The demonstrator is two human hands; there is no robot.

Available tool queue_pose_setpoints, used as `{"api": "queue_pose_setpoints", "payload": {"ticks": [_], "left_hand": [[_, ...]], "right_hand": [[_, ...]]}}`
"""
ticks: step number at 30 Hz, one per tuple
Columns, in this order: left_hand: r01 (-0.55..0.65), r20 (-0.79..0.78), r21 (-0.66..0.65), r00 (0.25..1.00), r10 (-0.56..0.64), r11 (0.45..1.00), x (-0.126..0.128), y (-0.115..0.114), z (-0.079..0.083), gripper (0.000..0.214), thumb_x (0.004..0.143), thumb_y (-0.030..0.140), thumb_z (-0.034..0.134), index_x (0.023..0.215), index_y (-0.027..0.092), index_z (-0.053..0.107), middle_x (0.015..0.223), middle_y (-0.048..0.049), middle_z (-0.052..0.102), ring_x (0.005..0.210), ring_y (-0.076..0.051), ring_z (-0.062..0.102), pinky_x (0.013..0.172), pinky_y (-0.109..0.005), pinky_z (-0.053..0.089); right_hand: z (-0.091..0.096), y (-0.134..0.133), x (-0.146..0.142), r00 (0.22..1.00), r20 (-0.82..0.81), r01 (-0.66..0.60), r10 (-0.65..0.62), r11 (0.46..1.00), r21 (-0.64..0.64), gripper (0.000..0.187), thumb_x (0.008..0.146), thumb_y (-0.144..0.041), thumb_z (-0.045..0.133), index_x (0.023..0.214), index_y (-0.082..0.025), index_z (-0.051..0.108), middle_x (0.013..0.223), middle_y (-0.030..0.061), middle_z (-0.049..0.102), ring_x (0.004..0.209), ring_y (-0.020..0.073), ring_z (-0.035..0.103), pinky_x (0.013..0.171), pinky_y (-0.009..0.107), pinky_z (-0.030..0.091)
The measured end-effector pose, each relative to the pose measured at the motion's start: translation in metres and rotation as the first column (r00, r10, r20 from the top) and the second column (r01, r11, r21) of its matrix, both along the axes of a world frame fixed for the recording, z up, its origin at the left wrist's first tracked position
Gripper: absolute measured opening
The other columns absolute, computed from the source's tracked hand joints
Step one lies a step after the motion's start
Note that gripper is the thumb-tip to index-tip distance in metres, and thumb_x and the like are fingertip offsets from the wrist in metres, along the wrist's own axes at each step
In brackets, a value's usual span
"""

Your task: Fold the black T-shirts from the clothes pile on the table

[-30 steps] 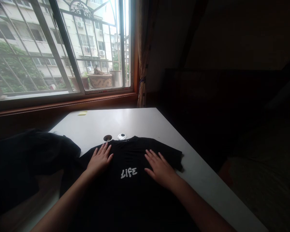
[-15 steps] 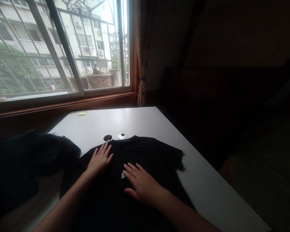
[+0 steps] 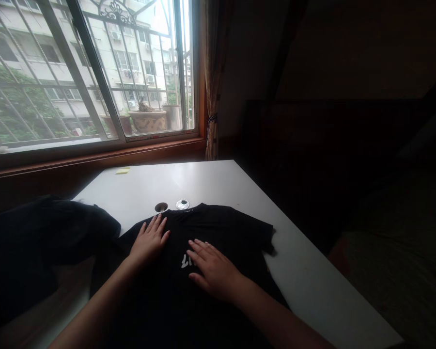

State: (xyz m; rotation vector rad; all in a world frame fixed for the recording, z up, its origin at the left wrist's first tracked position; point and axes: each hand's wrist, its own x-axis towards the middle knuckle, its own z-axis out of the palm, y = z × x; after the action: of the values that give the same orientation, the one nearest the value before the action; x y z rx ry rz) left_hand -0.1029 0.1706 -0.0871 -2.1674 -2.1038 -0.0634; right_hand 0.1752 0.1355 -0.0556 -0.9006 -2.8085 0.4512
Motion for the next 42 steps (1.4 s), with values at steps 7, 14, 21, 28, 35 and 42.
{"api": "queue_pose_setpoints", "payload": {"ticks": [7,14,21,28,35,42], "left_hand": [[0.003,0.014,0.001,1.0,-0.003,1.0,0.0,-0.0004,0.0009,0.059,0.106,0.045,0.033,0.158,0.016,0.031,0.165,-0.0094,0.019,0.153,-0.027,0.015,0.123,-0.053,0.017],[0.0,0.01,0.003,1.0,0.0,1.0,0.0007,-0.0009,0.0013,0.059,0.105,0.044,0.033,0.157,0.016,0.032,0.165,-0.009,0.019,0.153,-0.027,0.014,0.123,-0.051,0.017],[-0.002,0.011,-0.008,1.0,0.002,1.0,-0.0003,0.0009,-0.0001,0.06,0.106,0.046,0.032,0.158,0.016,0.031,0.165,-0.0092,0.018,0.154,-0.026,0.013,0.123,-0.052,0.017],[0.006,0.046,0.0,0.999,-0.006,1.0,-0.0025,0.0026,-0.003,0.06,0.105,0.046,0.032,0.158,0.017,0.031,0.165,-0.0085,0.019,0.154,-0.027,0.013,0.123,-0.053,0.016],[-0.001,0.018,-0.005,1.0,0.001,1.0,-0.0001,0.0001,0.0007,0.06,0.105,0.045,0.031,0.158,0.017,0.031,0.165,-0.0087,0.018,0.154,-0.026,0.013,0.123,-0.051,0.016],[0.007,0.047,-0.002,0.999,-0.007,1.0,0.0001,-0.0004,0.0014,0.06,0.105,0.044,0.032,0.157,0.017,0.032,0.165,-0.009,0.019,0.154,-0.027,0.014,0.123,-0.053,0.016]], "right_hand": [[-0.0085,0.0038,0.002,1.0,0.008,0.02,-0.02,0.999,0.037,0.059,0.104,-0.052,0.039,0.156,-0.023,0.038,0.165,0.0047,0.027,0.153,0.0256,0.02,0.125,0.05,0.019],[-0.008,-0.0006,0.0029,1.0,-0.009,-0.004,0.005,0.998,0.061,0.054,0.104,-0.048,0.042,0.153,-0.026,0.042,0.163,0.0044,0.034,0.152,0.0259,0.025,0.124,0.052,0.021],[-0.0072,-0.0008,0.004,0.998,-0.054,-0.025,0.029,0.996,0.083,0.051,0.103,-0.043,0.046,0.151,-0.027,0.045,0.159,0.0046,0.041,0.149,0.0251,0.032,0.123,0.051,0.025],[-0.0093,-0.003,0.0033,0.994,-0.109,-0.016,0.029,0.993,0.114,0.044,0.102,-0.036,0.049,0.144,-0.025,0.053,0.152,0.0057,0.051,0.145,0.024,0.04,0.122,0.048,0.028],[-0.0064,-0.0034,0.0041,0.997,-0.076,0.001,0.005,0.997,0.081,0.045,0.102,-0.04,0.048,0.146,-0.028,0.052,0.155,0.005,0.047,0.147,0.0245,0.037,0.123,0.049,0.025],[-0.0063,-0.0006,0.0031,0.999,-0.035,0.04,-0.039,0.999,0.021,0.051,0.103,-0.049,0.043,0.152,-0.034,0.043,0.164,0.003,0.031,0.152,0.0268,0.025,0.124,0.053,0.018]]}}
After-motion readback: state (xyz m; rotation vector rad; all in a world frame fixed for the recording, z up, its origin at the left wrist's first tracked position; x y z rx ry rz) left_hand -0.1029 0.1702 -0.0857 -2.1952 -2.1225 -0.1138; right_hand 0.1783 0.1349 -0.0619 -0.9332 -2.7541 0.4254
